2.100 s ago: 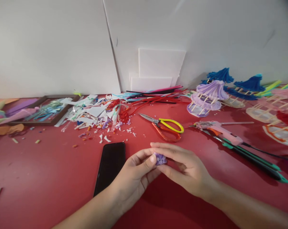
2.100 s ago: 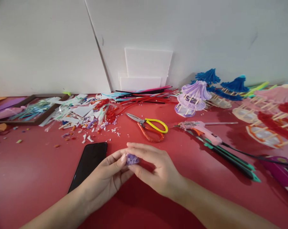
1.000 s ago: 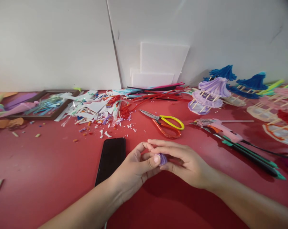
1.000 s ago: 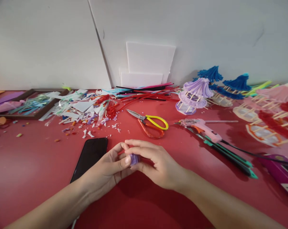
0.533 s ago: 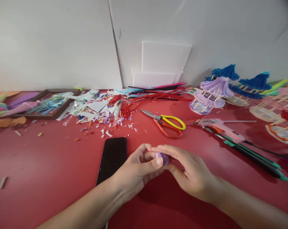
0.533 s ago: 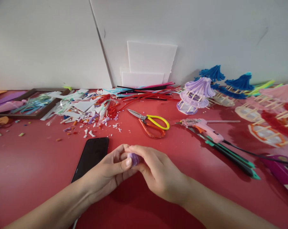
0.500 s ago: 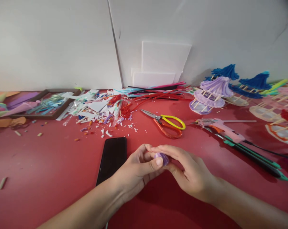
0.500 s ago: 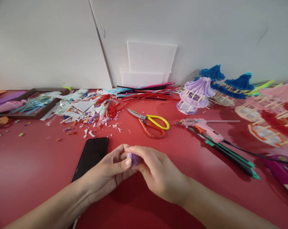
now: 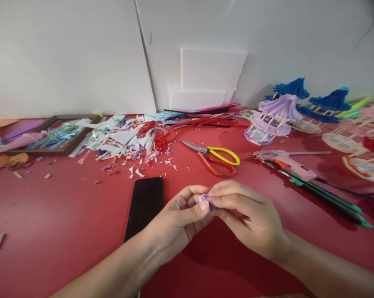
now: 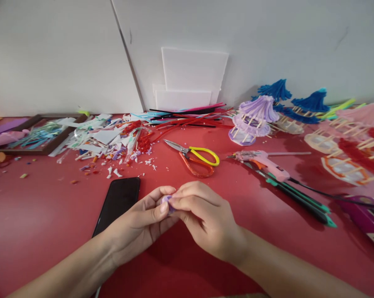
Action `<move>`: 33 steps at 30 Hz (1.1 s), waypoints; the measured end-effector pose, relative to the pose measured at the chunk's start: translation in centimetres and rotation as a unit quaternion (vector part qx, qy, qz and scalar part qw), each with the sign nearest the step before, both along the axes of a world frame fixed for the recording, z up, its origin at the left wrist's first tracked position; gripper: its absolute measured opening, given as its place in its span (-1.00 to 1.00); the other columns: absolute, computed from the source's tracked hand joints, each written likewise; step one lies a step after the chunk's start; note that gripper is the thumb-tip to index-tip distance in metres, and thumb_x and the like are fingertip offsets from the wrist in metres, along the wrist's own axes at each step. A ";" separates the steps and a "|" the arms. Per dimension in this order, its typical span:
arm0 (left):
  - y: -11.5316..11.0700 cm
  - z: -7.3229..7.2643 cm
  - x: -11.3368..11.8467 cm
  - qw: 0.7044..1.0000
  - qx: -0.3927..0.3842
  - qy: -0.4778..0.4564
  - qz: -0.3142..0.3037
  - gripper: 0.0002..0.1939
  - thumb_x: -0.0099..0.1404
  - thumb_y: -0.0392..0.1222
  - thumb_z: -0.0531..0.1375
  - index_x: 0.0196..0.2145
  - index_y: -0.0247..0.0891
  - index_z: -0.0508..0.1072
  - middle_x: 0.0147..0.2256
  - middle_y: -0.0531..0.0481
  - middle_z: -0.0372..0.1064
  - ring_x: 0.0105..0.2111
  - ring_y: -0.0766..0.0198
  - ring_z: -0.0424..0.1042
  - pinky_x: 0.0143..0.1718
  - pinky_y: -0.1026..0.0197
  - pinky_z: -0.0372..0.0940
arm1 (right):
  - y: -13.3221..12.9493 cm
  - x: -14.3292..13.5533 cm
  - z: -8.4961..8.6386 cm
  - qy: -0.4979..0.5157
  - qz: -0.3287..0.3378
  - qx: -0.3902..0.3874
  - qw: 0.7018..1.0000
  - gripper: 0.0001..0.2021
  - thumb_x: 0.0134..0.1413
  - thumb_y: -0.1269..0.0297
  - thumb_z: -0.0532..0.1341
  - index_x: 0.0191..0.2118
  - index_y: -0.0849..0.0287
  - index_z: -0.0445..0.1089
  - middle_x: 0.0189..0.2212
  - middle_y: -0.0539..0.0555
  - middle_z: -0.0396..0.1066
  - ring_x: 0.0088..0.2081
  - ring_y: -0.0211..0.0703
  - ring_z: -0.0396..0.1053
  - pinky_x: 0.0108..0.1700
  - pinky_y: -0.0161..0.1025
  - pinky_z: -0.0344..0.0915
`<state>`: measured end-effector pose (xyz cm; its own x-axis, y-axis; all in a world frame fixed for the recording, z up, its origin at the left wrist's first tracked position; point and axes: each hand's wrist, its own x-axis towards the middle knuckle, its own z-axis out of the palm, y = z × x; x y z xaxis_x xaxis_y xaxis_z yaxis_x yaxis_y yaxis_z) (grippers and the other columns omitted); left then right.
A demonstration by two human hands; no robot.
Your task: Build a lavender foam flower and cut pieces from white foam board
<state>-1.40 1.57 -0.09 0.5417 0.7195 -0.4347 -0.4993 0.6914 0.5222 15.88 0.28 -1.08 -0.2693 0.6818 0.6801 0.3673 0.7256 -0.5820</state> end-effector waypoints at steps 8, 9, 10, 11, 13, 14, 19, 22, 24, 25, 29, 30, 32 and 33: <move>0.2 0.2 0.3 1.000 -0.001 0.014 0.010 -0.72 0.00 -0.23 0.44 -0.29 -0.28 0.54 -0.36 0.05 0.49 -0.35 0.41 0.46 -0.19 0.32 0.39 | 0.7 -0.1 0.1 -0.012 -0.024 0.011 1.000 -0.86 0.07 0.46 0.28 -0.22 0.14 0.44 -0.35 0.07 0.46 -0.28 -0.23 0.45 -0.22 -0.33 0.46; 0.3 0.3 0.4 1.000 -0.003 0.015 0.017 -0.72 -0.01 -0.22 0.44 -0.30 -0.28 0.54 -0.37 0.05 0.49 -0.37 0.42 0.45 -0.22 0.35 0.39 | 0.8 0.0 0.0 -0.017 -0.018 0.012 1.000 -0.84 0.07 0.41 0.29 -0.19 0.14 0.44 -0.32 0.07 0.46 -0.27 -0.24 0.46 -0.20 -0.34 0.46; 0.4 0.4 0.3 1.000 -0.006 0.017 0.023 -0.71 -0.02 -0.21 0.45 -0.31 -0.28 0.54 -0.37 0.05 0.49 -0.37 0.41 0.46 -0.26 0.37 0.39 | 0.9 0.2 -0.1 -0.020 -0.011 0.012 1.000 -0.81 0.07 0.36 0.30 -0.15 0.14 0.44 -0.29 0.09 0.47 -0.25 -0.24 0.46 -0.18 -0.35 0.45; 0.5 0.4 0.3 0.999 -0.006 0.019 0.029 -0.71 -0.03 -0.21 0.45 -0.32 -0.28 0.54 -0.36 0.04 0.49 -0.36 0.40 0.46 -0.27 0.38 0.40 | 1.0 0.3 -0.1 -0.022 -0.006 0.009 1.000 -0.77 0.06 0.33 0.30 -0.11 0.14 0.44 -0.25 0.10 0.47 -0.22 -0.23 0.46 -0.15 -0.34 0.45; 0.6 0.4 0.3 0.999 0.005 0.024 0.037 -0.76 0.01 -0.21 0.43 -0.34 -0.28 0.54 -0.35 0.03 0.50 -0.35 0.39 0.47 -0.26 0.36 0.40 | 1.0 0.5 -0.2 -0.022 -0.005 -0.008 1.000 -0.71 0.06 0.34 0.30 -0.06 0.12 0.42 -0.19 0.11 0.47 -0.18 -0.23 0.46 -0.11 -0.34 0.43; 0.7 0.3 0.3 0.999 0.018 0.029 0.039 -0.80 0.04 -0.21 0.41 -0.35 -0.28 0.54 -0.36 0.03 0.49 -0.35 0.39 0.46 -0.24 0.35 0.41 | 0.9 0.5 -0.2 -0.019 -0.010 -0.021 1.000 -0.71 0.07 0.37 0.30 -0.05 0.11 0.42 -0.17 0.09 0.47 -0.16 -0.24 0.46 -0.09 -0.34 0.43; 0.2 -0.1 0.3 0.983 0.134 0.105 0.064 -0.92 0.19 -0.19 0.31 -0.34 -0.22 0.53 -0.36 0.11 0.46 -0.34 0.43 0.44 -0.23 0.36 0.41 | 0.6 0.1 0.1 0.020 -0.040 -0.084 0.995 -0.83 0.08 0.44 0.27 -0.18 0.13 0.48 -0.26 0.05 0.48 -0.22 -0.29 0.46 -0.14 -0.38 0.42; -0.1 -0.1 0.4 0.967 0.192 0.154 0.064 -0.85 0.21 -0.12 0.29 -0.26 -0.16 0.56 -0.29 0.07 0.51 -0.29 0.40 0.47 -0.24 0.39 0.40 | 0.5 -0.2 0.3 0.053 -0.049 -0.128 0.989 -0.85 0.07 0.42 0.27 -0.20 0.10 0.48 -0.27 0.03 0.47 -0.24 -0.29 0.45 -0.20 -0.40 0.43; -0.2 0.0 0.4 0.959 0.217 0.172 0.056 -0.81 0.22 -0.11 0.28 -0.19 -0.12 0.56 -0.19 0.05 0.53 -0.22 0.35 0.49 -0.18 0.38 0.39 | 0.5 -0.3 0.4 0.093 -0.047 -0.169 0.980 -0.85 0.07 0.41 0.27 -0.22 0.08 0.47 -0.28 0.02 0.47 -0.24 -0.29 0.46 -0.26 -0.41 0.44; -0.2 0.0 0.4 0.955 0.230 0.180 0.052 -0.79 0.22 -0.12 0.28 -0.16 -0.09 0.56 -0.15 0.05 0.53 -0.18 0.33 0.49 -0.15 0.37 0.39 | 0.5 -0.3 0.4 0.115 -0.042 -0.191 0.974 -0.86 0.06 0.41 0.27 -0.23 0.07 0.47 -0.29 0.01 0.47 -0.25 -0.28 0.46 -0.28 -0.41 0.44; -0.3 0.2 0.3 0.918 0.300 0.253 0.054 -0.78 0.23 -0.18 0.27 -0.14 -0.04 0.56 -0.12 0.09 0.54 -0.10 0.32 0.49 -0.04 0.38 0.34 | 0.7 -0.4 0.4 0.159 -0.011 -0.275 0.948 -0.89 0.01 0.38 0.31 -0.29 0.08 0.45 -0.32 0.00 0.49 -0.25 -0.26 0.47 -0.23 -0.37 0.45; -0.3 0.2 0.3 0.906 0.316 0.277 0.056 -0.78 0.23 -0.18 0.27 -0.14 -0.03 0.56 -0.11 0.10 0.53 -0.09 0.32 0.48 -0.02 0.37 0.33 | 0.7 -0.4 0.4 0.157 -0.010 -0.289 0.944 -0.89 0.00 0.37 0.31 -0.29 0.09 0.45 -0.32 0.00 0.49 -0.25 -0.26 0.46 -0.21 -0.35 0.45; -0.4 0.1 0.3 0.886 0.336 0.314 0.057 -0.77 0.22 -0.18 0.27 -0.14 -0.04 0.56 -0.11 0.10 0.52 -0.09 0.30 0.49 0.00 0.35 0.33 | 0.7 -0.5 0.3 0.149 -0.023 -0.307 0.940 -0.90 0.00 0.34 0.31 -0.29 0.10 0.44 -0.32 0.01 0.49 -0.25 -0.25 0.46 -0.21 -0.33 0.44; -0.4 0.1 0.3 0.881 0.338 0.327 0.056 -0.77 0.22 -0.18 0.27 -0.14 -0.06 0.56 -0.11 0.09 0.52 -0.09 0.29 0.49 0.00 0.33 0.34 | 0.6 -0.5 0.2 0.143 -0.032 -0.314 0.938 -0.91 0.01 0.33 0.31 -0.31 0.12 0.44 -0.33 0.02 0.49 -0.26 -0.24 0.46 -0.23 -0.33 0.44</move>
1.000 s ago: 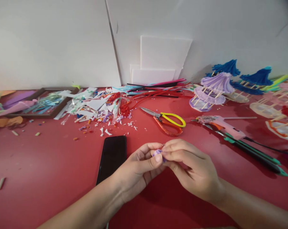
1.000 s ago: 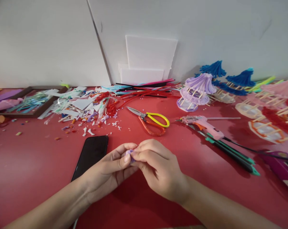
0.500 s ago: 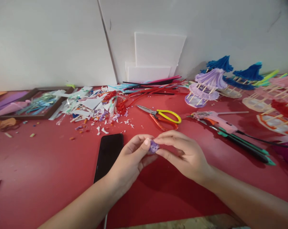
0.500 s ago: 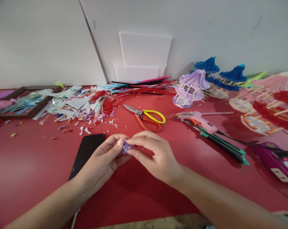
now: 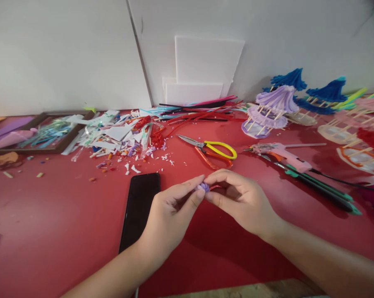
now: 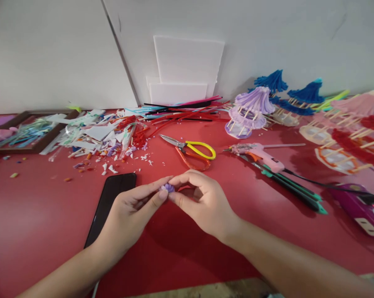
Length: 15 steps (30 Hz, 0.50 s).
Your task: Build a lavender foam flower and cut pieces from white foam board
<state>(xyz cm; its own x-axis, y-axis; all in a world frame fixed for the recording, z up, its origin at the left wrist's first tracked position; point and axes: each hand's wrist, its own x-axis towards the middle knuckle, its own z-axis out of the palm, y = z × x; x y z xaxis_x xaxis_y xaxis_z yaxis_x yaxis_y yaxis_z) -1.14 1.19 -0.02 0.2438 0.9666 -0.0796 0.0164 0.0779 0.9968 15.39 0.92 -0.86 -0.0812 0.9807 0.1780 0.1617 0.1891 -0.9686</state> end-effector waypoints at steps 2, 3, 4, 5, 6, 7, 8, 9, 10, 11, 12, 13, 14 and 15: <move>0.1 -0.1 0.0 1.000 -0.006 0.016 0.004 -0.77 0.21 -0.17 0.27 -0.15 -0.12 0.56 -0.12 0.05 0.53 -0.12 0.25 0.51 -0.02 0.30 0.36 | -0.1 -0.1 -0.2 -0.008 -0.003 -0.019 1.000 -0.94 0.02 0.31 0.30 -0.35 0.15 0.43 -0.38 0.02 0.47 -0.31 -0.25 0.46 -0.28 -0.34 0.44; 0.1 0.0 -0.1 1.000 -0.015 0.020 0.005 -0.77 0.20 -0.17 0.27 -0.15 -0.16 0.57 -0.14 0.02 0.54 -0.13 0.23 0.51 -0.03 0.28 0.37 | -0.1 -0.1 -0.3 -0.011 -0.001 -0.027 1.000 -0.94 0.02 0.30 0.30 -0.37 0.16 0.43 -0.41 0.01 0.46 -0.34 -0.26 0.46 -0.30 -0.35 0.44; 0.3 0.0 -0.1 0.999 -0.027 0.020 0.006 -0.76 0.19 -0.18 0.28 -0.16 -0.20 0.57 -0.15 -0.01 0.54 -0.14 0.21 0.52 -0.04 0.27 0.38 | -0.1 -0.1 -0.4 -0.014 0.003 -0.027 1.000 -0.93 0.03 0.30 0.30 -0.38 0.16 0.43 -0.43 0.00 0.45 -0.36 -0.27 0.46 -0.31 -0.35 0.44; 0.4 0.1 -0.1 0.999 -0.042 0.016 0.006 -0.76 0.18 -0.19 0.29 -0.17 -0.23 0.57 -0.16 -0.03 0.55 -0.15 0.20 0.52 -0.05 0.26 0.38 | -0.1 -0.1 -0.5 -0.022 0.007 -0.017 1.000 -0.94 0.04 0.31 0.29 -0.37 0.16 0.43 -0.42 0.00 0.45 -0.36 -0.27 0.45 -0.31 -0.35 0.44; 0.6 0.3 -0.1 0.998 -0.060 0.007 0.001 -0.76 0.17 -0.19 0.30 -0.17 -0.25 0.57 -0.17 -0.06 0.55 -0.17 0.20 0.53 -0.07 0.26 0.39 | 0.0 0.0 -0.6 -0.035 0.013 0.008 0.999 -0.95 0.05 0.32 0.28 -0.33 0.15 0.44 -0.39 0.01 0.45 -0.34 -0.27 0.46 -0.30 -0.35 0.44; 0.7 0.4 0.0 0.997 -0.080 -0.008 -0.005 -0.76 0.17 -0.18 0.30 -0.18 -0.26 0.57 -0.18 -0.07 0.56 -0.18 0.20 0.53 -0.10 0.26 0.39 | 0.0 0.1 -0.7 -0.053 0.019 0.048 0.997 -0.93 0.08 0.33 0.27 -0.27 0.13 0.45 -0.33 0.03 0.45 -0.30 -0.26 0.46 -0.28 -0.34 0.45; 0.8 0.5 0.0 0.994 -0.101 -0.031 -0.011 -0.75 0.16 -0.18 0.31 -0.18 -0.25 0.57 -0.19 -0.07 0.56 -0.20 0.21 0.53 -0.13 0.27 0.40 | 0.1 0.2 -0.9 -0.074 0.026 0.099 0.992 -0.88 0.09 0.35 0.25 -0.21 0.11 0.45 -0.27 0.05 0.45 -0.25 -0.24 0.46 -0.24 -0.33 0.45; 1.0 0.6 -0.1 0.991 -0.121 -0.056 -0.015 -0.75 0.15 -0.17 0.32 -0.18 -0.24 0.56 -0.21 -0.06 0.56 -0.23 0.23 0.53 -0.17 0.28 0.41 | 0.2 0.3 -0.9 -0.094 0.033 0.152 0.983 -0.82 0.10 0.35 0.25 -0.14 0.10 0.45 -0.21 0.08 0.45 -0.19 -0.22 0.45 -0.18 -0.30 0.45; 1.1 0.6 -0.1 0.987 -0.138 -0.083 -0.016 -0.73 0.13 -0.17 0.34 -0.18 -0.22 0.55 -0.24 -0.04 0.56 -0.26 0.25 0.52 -0.22 0.29 0.41 | 0.3 0.5 -1.0 -0.114 0.041 0.199 0.972 -0.77 0.09 0.34 0.26 -0.09 0.09 0.44 -0.17 0.10 0.45 -0.15 -0.20 0.45 -0.13 -0.28 0.45; 1.1 0.6 -0.1 0.982 -0.153 -0.108 -0.014 -0.70 0.10 -0.18 0.37 -0.18 -0.21 0.53 -0.28 -0.02 0.56 -0.29 0.27 0.52 -0.25 0.30 0.41 | 0.4 0.6 -1.0 -0.131 0.046 0.233 0.962 -0.74 0.08 0.34 0.27 -0.06 0.08 0.43 -0.15 0.11 0.45 -0.12 -0.18 0.45 -0.10 -0.26 0.44; 1.1 0.6 -0.1 0.978 -0.167 -0.126 -0.009 -0.67 0.06 -0.19 0.39 -0.18 -0.21 0.52 -0.31 0.00 0.55 -0.31 0.28 0.51 -0.28 0.30 0.41 | 0.5 0.6 -0.9 -0.144 0.049 0.253 0.956 -0.72 0.07 0.34 0.28 -0.05 0.08 0.42 -0.15 0.11 0.45 -0.12 -0.17 0.45 -0.08 -0.25 0.44; 1.2 0.5 -0.1 0.974 -0.178 -0.139 -0.004 -0.65 0.04 -0.18 0.40 -0.19 -0.22 0.52 -0.34 0.00 0.54 -0.33 0.29 0.50 -0.29 0.31 0.41 | 0.5 0.6 -0.8 -0.152 0.049 0.258 0.953 -0.71 0.07 0.35 0.28 -0.04 0.07 0.42 -0.15 0.10 0.46 -0.12 -0.17 0.46 -0.08 -0.25 0.44; 1.1 0.5 -0.2 0.971 -0.188 -0.149 -0.004 -0.66 0.04 -0.17 0.40 -0.20 -0.24 0.52 -0.34 -0.01 0.54 -0.35 0.30 0.50 -0.30 0.31 0.41 | 0.5 0.6 -0.7 -0.154 0.045 0.255 0.954 -0.71 0.08 0.37 0.28 -0.04 0.06 0.43 -0.16 0.09 0.47 -0.13 -0.18 0.47 -0.08 -0.25 0.45; 1.1 0.5 -0.2 0.967 -0.197 -0.161 -0.003 -0.69 0.05 -0.15 0.40 -0.23 -0.27 0.52 -0.33 -0.03 0.53 -0.34 0.31 0.49 -0.29 0.31 0.41 | 0.4 0.5 -0.6 -0.151 0.036 0.245 0.957 -0.73 0.09 0.38 0.26 -0.05 0.05 0.43 -0.16 0.09 0.48 -0.14 -0.18 0.47 -0.08 -0.25 0.45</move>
